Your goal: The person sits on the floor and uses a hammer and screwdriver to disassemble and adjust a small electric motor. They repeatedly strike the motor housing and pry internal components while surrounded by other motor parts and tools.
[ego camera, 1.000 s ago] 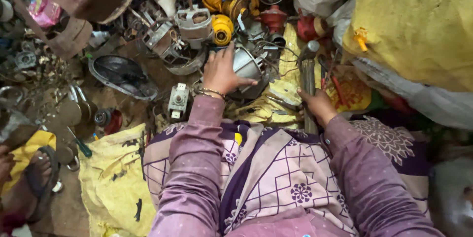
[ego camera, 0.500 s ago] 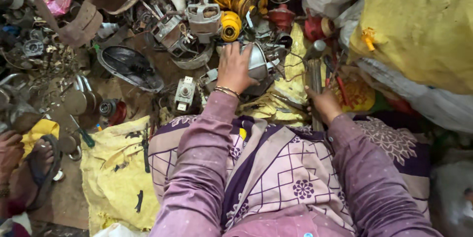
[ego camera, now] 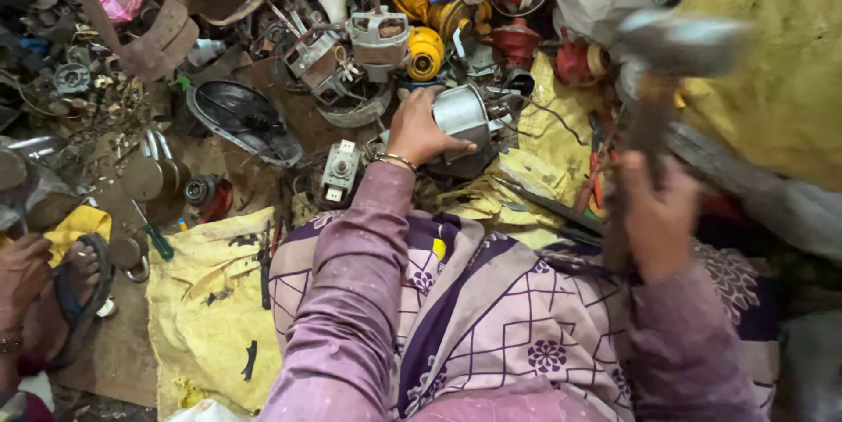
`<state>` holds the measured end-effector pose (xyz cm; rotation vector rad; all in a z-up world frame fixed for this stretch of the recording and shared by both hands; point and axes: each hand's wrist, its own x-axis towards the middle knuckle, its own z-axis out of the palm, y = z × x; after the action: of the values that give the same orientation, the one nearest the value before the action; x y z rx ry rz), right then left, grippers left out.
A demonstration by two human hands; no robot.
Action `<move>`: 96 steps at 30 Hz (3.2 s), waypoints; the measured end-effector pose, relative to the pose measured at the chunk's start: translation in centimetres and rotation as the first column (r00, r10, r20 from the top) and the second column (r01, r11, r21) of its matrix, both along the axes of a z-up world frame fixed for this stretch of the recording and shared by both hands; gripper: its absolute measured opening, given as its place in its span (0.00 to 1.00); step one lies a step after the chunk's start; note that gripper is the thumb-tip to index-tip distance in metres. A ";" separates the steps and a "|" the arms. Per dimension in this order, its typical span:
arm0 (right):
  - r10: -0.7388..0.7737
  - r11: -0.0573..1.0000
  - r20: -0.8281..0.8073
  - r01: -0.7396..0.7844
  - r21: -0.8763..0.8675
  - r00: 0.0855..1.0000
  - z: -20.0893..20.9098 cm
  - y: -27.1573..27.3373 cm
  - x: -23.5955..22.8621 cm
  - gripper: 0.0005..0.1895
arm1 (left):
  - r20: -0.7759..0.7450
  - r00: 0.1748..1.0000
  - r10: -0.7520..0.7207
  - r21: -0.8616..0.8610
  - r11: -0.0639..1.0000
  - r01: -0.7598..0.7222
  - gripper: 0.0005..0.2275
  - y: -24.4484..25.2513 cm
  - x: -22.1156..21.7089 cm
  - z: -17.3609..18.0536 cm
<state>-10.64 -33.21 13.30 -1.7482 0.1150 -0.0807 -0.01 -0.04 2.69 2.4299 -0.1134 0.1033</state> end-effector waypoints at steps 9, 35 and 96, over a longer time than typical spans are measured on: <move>0.057 0.941 0.375 0.075 -0.329 0.925 -4.5 2.2 -2.3 0.14 | -0.012 1.000 0.021 -0.022 1.000 -0.021 0.48 -0.1 -0.4 1.1; 0.069 0.997 -0.618 -0.033 0.069 0.783 -13.7 -2.1 4.3 0.20 | 0.049 0.998 0.036 0.045 0.998 -0.038 0.45 -0.5 -1.2 3.4; 0.421 0.724 0.114 -0.258 -0.639 0.900 -12.1 3.8 2.8 0.67 | 0.039 0.831 -0.555 -0.039 0.830 0.556 0.45 -4.0 -2.1 5.0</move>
<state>-7.85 -29.38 1.19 -2.3672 -0.4844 -0.0716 -2.13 -4.03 7.70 2.2474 -0.8161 -0.1270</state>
